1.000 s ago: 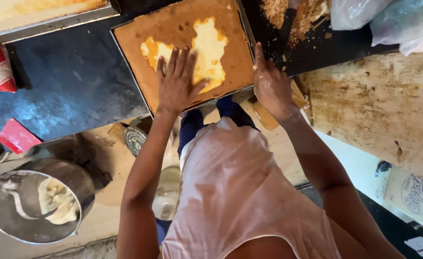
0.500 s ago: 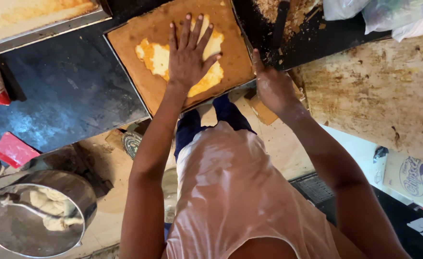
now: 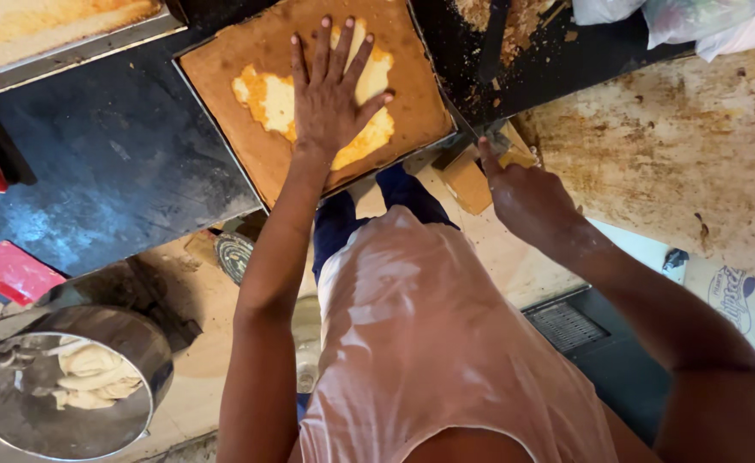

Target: The person slices the edges off a large rectangular piece of baked bread on a workstation using a long knife, then flips the bread over and continues trimming.

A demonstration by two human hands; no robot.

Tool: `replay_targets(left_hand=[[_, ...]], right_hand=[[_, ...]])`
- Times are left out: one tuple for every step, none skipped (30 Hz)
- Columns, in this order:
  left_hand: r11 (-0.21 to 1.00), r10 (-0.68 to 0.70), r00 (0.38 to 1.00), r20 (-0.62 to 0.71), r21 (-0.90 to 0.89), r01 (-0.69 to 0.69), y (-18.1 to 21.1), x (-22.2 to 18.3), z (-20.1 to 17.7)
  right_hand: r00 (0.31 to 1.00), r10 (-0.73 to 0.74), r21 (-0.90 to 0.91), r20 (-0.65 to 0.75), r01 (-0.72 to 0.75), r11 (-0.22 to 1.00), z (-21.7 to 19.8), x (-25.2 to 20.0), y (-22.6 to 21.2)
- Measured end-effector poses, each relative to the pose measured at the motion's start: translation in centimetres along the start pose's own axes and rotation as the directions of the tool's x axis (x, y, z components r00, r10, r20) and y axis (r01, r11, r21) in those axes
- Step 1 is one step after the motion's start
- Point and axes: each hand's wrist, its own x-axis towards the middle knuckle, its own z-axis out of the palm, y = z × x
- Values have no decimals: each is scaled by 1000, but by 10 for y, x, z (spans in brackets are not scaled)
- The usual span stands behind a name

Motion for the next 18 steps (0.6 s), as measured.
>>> replay_targets(left_hand=[[1000, 2, 1000, -4, 11, -2, -2, 0, -1], [1000, 0, 1000, -3, 11, 0, -1, 0, -1], [1000, -3, 1000, -4, 13, 4, 1, 0, -1], [1000, -7, 1000, -5, 15, 7, 1, 1, -2], [1000, -10, 1000, -2, 9, 10, 1, 1, -2], [1000, -13, 1000, 1, 3, 13, 0, 2, -1], [1000, -17, 1000, 5, -5, 17, 1, 2, 1], [1000, -11, 1000, 3, -10, 11, 3, 0, 2], [1000, -10, 1000, -5, -9, 10, 3, 1, 2], [1000, -9, 1000, -14, -7, 9, 2, 1, 1], [1000, -4, 1000, -8, -3, 4, 1, 0, 0], [1000, 1, 1000, -1, 1, -1, 2, -1, 0], [1000, 0, 1000, -4, 6, 0, 0, 1, -2], [1000, 17, 999, -30, 6, -17, -3, 2, -4], [999, 33, 998, -51, 1, -33, -4, -1, -3], [999, 48, 996, -72, -3, -48, -4, -4, 0], [994, 37, 992, -121, -97, -48, -5, -8, 2], [980, 21, 985, -169, -191, -53, -6, -14, 6]], right_hand=[[999, 2, 5, 43, -2, 1000, -3, -3, 1], [996, 3, 10, 85, -4, 1000, -8, -7, 5], [992, 3, 14, 126, -5, 1000, -15, -9, 6], [992, -32, 26, 125, 29, 999, -24, -9, 8], [989, -66, 42, 132, 61, 997, -34, -10, 11], [985, -100, 58, 138, 93, 994, -47, -8, 9], [957, 12, 89, 289, -40, 995, -61, -4, 6], [893, 117, 98, 435, -176, 979, -79, 4, 3], [800, 206, 85, 563, -304, 949, -98, 8, 1], [803, 198, 87, 562, -295, 952, -114, 4, -3], [806, 187, 88, 561, -283, 955, -127, 0, -4], [810, 176, 90, 560, -271, 958, -137, -5, -4], [835, 146, 48, 530, -202, 978, -147, -17, 0], [858, 113, 4, 501, -133, 991, -154, -30, 5], [882, 123, -17, 455, -130, 991, -159, -40, 15], [903, 134, -41, 408, -128, 991, -161, -46, 26], [980, 35, 82, 196, -52, 995, -156, -43, 36], [998, -42, 185, -37, 48, 982, -146, -36, 47]])
